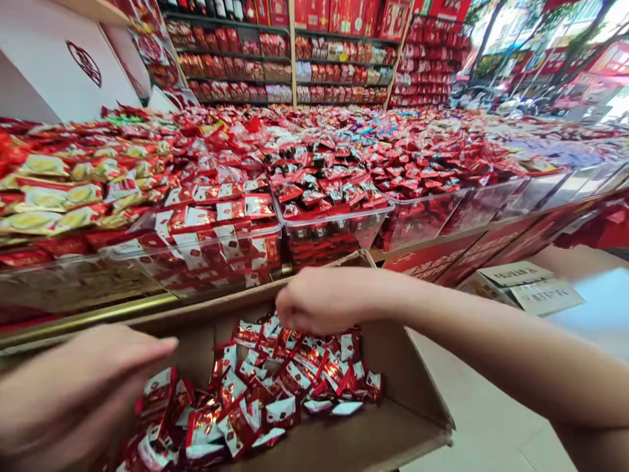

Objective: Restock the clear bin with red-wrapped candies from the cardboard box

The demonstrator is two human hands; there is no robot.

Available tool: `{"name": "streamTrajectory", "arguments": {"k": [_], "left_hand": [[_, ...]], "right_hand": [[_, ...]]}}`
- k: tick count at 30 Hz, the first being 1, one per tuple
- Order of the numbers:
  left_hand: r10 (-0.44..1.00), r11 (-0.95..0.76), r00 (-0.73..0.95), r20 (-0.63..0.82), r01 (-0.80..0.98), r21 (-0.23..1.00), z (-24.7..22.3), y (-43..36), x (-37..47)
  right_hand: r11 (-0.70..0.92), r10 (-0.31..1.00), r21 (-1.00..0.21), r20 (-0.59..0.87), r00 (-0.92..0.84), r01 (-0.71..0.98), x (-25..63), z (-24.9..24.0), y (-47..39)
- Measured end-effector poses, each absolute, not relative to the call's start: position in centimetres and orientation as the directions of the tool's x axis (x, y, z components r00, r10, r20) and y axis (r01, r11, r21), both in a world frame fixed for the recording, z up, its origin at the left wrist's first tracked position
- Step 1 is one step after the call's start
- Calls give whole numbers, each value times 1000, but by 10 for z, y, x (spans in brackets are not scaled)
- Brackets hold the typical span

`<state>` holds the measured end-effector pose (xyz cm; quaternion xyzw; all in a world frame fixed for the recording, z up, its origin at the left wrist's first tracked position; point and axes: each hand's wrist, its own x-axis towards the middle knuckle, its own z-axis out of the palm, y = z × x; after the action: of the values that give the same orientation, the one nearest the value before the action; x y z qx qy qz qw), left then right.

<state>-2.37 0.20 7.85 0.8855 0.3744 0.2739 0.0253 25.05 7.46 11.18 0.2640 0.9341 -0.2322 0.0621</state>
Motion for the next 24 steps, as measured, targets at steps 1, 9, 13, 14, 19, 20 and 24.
{"name": "streamTrajectory", "arguments": {"k": [1,9,13,14,19,20,24], "left_hand": [[706,-707,630,324,655,267,61,-5,-24],[778,-407,543,-316,819,405,-26,-34,-14],[776,-342,523,-353,819,461,-39,-39,-20],[779,-333,517,-356,821,464,-41,-39,-21],[797,-277,473,-375,839,469,-46,-37,-26],[802,-263,458,-384,847,461,-47,-36,-28],[815,-225,412,-408,873,432,-53,-36,-29]], "right_hand": [[735,441,-366,-382,-812,571,251,92,71],[604,515,-130,-689,-510,786,225,-40,54],[592,548,-225,-592,-591,774,209,-47,62],[598,547,-242,-573,-610,764,206,-44,65],[659,447,-267,-612,-652,703,205,-35,62],[671,420,-268,-631,-653,691,207,-37,56],[694,454,-203,-621,-639,691,209,-54,31]]}}
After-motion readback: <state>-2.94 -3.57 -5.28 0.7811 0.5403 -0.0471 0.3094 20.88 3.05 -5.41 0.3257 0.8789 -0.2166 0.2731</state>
